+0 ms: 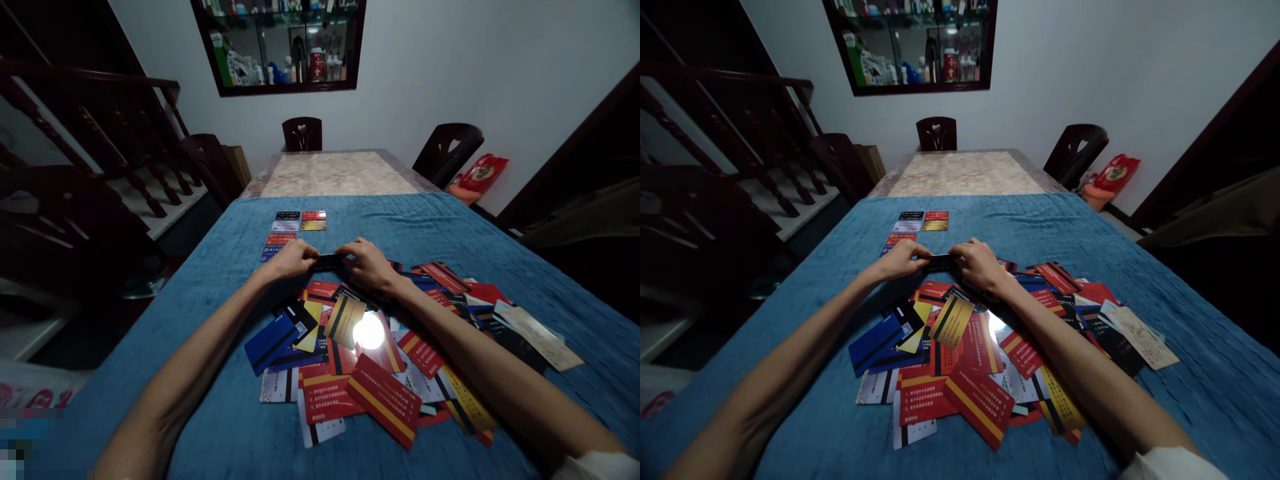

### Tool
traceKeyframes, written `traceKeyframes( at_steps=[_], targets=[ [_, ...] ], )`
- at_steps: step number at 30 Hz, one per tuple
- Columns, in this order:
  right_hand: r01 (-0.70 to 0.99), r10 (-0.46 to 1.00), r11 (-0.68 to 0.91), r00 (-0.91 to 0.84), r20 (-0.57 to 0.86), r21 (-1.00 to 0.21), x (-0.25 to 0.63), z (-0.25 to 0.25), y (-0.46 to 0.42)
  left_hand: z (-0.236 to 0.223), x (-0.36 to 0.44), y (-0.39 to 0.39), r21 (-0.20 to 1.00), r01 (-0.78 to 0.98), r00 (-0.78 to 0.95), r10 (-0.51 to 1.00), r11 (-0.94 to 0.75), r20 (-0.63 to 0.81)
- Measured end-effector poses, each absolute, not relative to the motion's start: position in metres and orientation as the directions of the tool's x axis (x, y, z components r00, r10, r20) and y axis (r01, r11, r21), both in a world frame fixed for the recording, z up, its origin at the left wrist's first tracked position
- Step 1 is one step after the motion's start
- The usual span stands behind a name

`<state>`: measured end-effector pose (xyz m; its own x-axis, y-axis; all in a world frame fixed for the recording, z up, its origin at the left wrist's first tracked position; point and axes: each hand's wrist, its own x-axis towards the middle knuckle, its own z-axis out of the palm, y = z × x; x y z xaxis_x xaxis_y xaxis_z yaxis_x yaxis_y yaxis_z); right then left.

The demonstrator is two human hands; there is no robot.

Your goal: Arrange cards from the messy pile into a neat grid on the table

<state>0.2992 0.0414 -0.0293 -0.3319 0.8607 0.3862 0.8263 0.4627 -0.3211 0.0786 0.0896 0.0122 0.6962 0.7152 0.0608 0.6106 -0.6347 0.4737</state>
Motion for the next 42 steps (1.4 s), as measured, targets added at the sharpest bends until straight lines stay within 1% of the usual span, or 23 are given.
traceKeyframes(
  at_steps=[4,7,10,14,17,22,25,30,33,36,42],
  targets=[
    [0.82,0.871,0.446,-0.303,0.387,-0.36,0.301,-0.03,0.042,0.014,0.08,0.088,0.44,0.618,0.676,0.726,-0.651,0.125],
    [0.815,0.89,0.411,-0.261,0.375,-0.408,0.303,-0.029,0.043,0.014,0.08,0.088,0.453,0.616,0.648,0.741,-0.645,0.175],
    [0.815,0.901,0.386,-0.232,0.366,-0.432,0.307,-0.029,0.045,0.013,0.079,0.09,0.509,0.61,0.601,0.773,-0.608,0.202],
    [0.823,0.914,0.341,-0.179,0.364,-0.453,0.309,-0.031,0.048,0.009,0.08,0.093,0.647,0.563,0.504,0.834,-0.514,0.224],
    [0.797,0.916,0.346,-0.175,0.36,-0.494,0.307,-0.029,0.047,0.007,0.082,0.093,0.718,0.507,0.452,0.856,-0.477,0.249],
    [0.696,0.893,0.414,-0.185,0.41,-0.587,0.304,-0.024,0.045,0.006,0.084,0.091,0.761,0.442,0.441,0.854,-0.474,0.276],
    [0.676,0.875,0.442,-0.182,0.448,-0.589,0.303,-0.022,0.044,0.006,0.086,0.089,0.786,0.406,0.433,0.855,-0.467,0.284],
    [0.653,0.878,0.452,-0.206,0.431,-0.608,0.299,-0.023,0.042,0.003,0.09,0.087,0.849,0.315,0.411,0.868,-0.424,0.28],
    [0.638,0.874,0.463,-0.212,0.438,-0.615,0.297,-0.023,0.041,0.0,0.092,0.087,0.861,0.288,0.413,0.866,-0.419,0.283],
    [0.628,0.859,0.48,-0.195,0.473,-0.612,0.298,-0.022,0.041,0.0,0.092,0.086,0.854,0.293,0.429,0.857,-0.431,0.286],
    [0.63,0.849,0.434,-0.046,0.527,-0.644,0.301,-0.024,0.044,0.002,0.091,0.085,0.812,0.333,0.458,0.835,-0.48,0.305]
  ],
)
